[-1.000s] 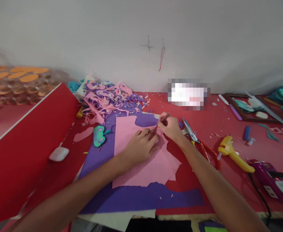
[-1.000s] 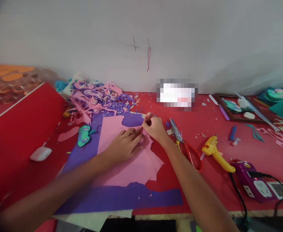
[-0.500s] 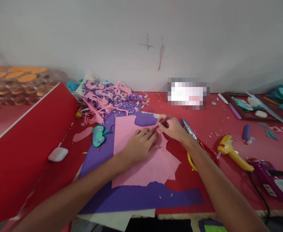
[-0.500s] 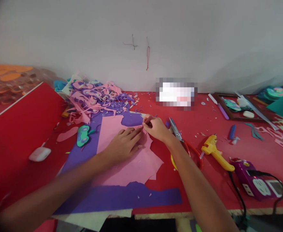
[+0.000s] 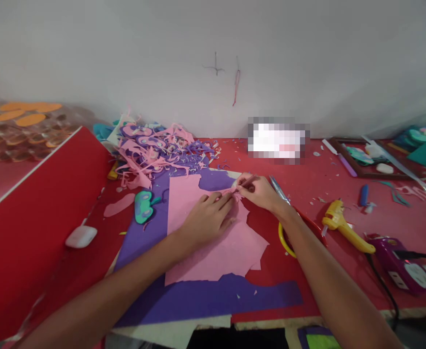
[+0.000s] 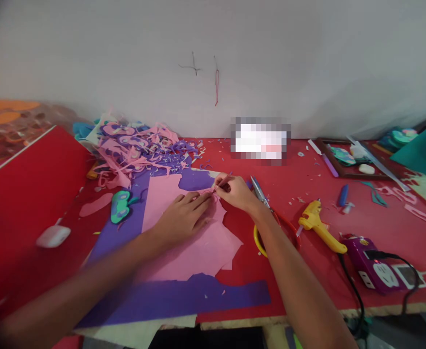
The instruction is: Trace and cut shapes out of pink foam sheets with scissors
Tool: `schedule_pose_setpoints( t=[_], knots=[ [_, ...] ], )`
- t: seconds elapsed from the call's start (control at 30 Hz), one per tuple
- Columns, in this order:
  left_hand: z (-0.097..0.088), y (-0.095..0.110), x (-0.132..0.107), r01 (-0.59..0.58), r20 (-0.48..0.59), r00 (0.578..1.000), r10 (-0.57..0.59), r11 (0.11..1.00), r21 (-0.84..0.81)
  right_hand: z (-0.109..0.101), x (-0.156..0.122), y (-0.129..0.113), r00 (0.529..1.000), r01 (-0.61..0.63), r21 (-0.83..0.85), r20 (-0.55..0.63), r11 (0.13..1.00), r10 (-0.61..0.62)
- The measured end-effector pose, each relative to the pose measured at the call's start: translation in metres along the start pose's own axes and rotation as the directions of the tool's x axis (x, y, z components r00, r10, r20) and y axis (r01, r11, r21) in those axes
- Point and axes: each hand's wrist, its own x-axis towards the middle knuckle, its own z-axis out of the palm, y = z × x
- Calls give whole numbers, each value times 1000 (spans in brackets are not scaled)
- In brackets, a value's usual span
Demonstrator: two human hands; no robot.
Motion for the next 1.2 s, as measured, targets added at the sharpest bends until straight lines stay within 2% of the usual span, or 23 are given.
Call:
schedule_pose_setpoints(
  t=[0.37, 0.6, 0.8, 1.2],
  knots=[
    [-4, 0, 4, 5, 13, 1000, -6, 1000, 25, 0, -1, 5, 999, 37, -30, -8, 999, -37],
    [-1, -1, 4, 8, -3, 1000, -8, 1000, 21, -1, -3, -2, 999, 0, 2, -35, 1000, 0],
    [-2, 0, 4, 3, 6, 1000, -3, 1000, 28, 2, -1, -1, 1000, 21, 28, -19, 999, -20],
    [1, -2, 4, 3, 5, 1000, -3, 999, 34, 2, -1, 2, 999, 37, -25, -16, 999, -37]
  ],
)
